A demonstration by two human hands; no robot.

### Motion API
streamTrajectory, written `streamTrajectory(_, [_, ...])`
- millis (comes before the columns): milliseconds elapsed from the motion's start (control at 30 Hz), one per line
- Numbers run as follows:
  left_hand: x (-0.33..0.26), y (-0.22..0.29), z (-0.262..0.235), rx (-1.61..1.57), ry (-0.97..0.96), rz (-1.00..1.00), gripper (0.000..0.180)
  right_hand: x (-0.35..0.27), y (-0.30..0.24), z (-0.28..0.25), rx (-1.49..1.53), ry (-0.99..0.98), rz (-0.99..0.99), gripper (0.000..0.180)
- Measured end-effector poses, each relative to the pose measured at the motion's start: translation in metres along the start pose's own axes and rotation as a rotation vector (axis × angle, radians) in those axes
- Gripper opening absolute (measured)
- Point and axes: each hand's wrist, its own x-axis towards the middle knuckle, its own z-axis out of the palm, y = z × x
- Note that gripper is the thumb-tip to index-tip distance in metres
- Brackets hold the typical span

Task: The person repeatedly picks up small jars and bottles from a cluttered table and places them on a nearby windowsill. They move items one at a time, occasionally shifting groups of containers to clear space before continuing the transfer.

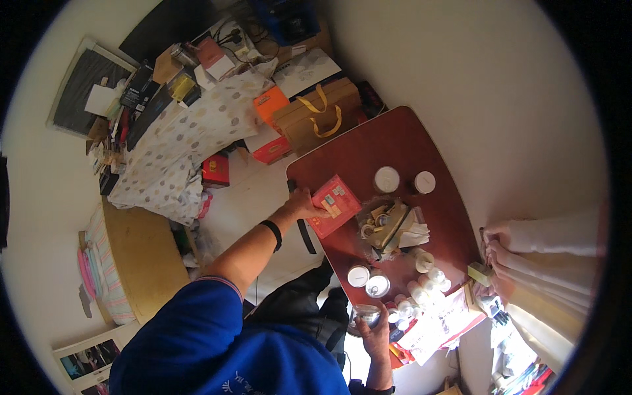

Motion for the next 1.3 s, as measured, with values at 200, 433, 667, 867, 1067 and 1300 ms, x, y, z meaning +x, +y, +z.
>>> streamTrajectory(200, [-0.014, -0.006, 0.017, -0.133, 0.091, -0.077, 0.124, 0.000, -0.010, 0.013, 0.002, -0.051, -0.002, 0.087])
streamTrajectory(433, [-0.018, -0.004, 0.030, -0.256, 0.038, 0.036, 0.083, -0.009, -0.013, 0.018, -0.104, -0.070, -0.222, 0.083])
streamTrajectory(667, [-0.010, -0.015, 0.038, -0.390, -0.106, 0.062, 0.077, -0.014, -0.015, 0.016, -0.161, -0.104, -0.124, 0.089])
streamTrajectory(867, [-0.009, -0.017, 0.063, -0.664, -0.216, 0.153, 0.052, -0.027, -0.002, 0.014, -0.141, -0.071, -0.096, 0.087])
streamTrajectory(1067, [-0.028, -0.009, 0.089, -0.729, -0.055, 0.267, 0.049, -0.038, 0.011, 0.016, -0.155, -0.099, -0.087, 0.089])
streamTrajectory(1300, [-0.045, -0.001, 0.111, -0.580, 0.125, -0.028, 0.075, -0.034, 0.017, 0.041, -0.275, -0.148, -0.094, 0.086])
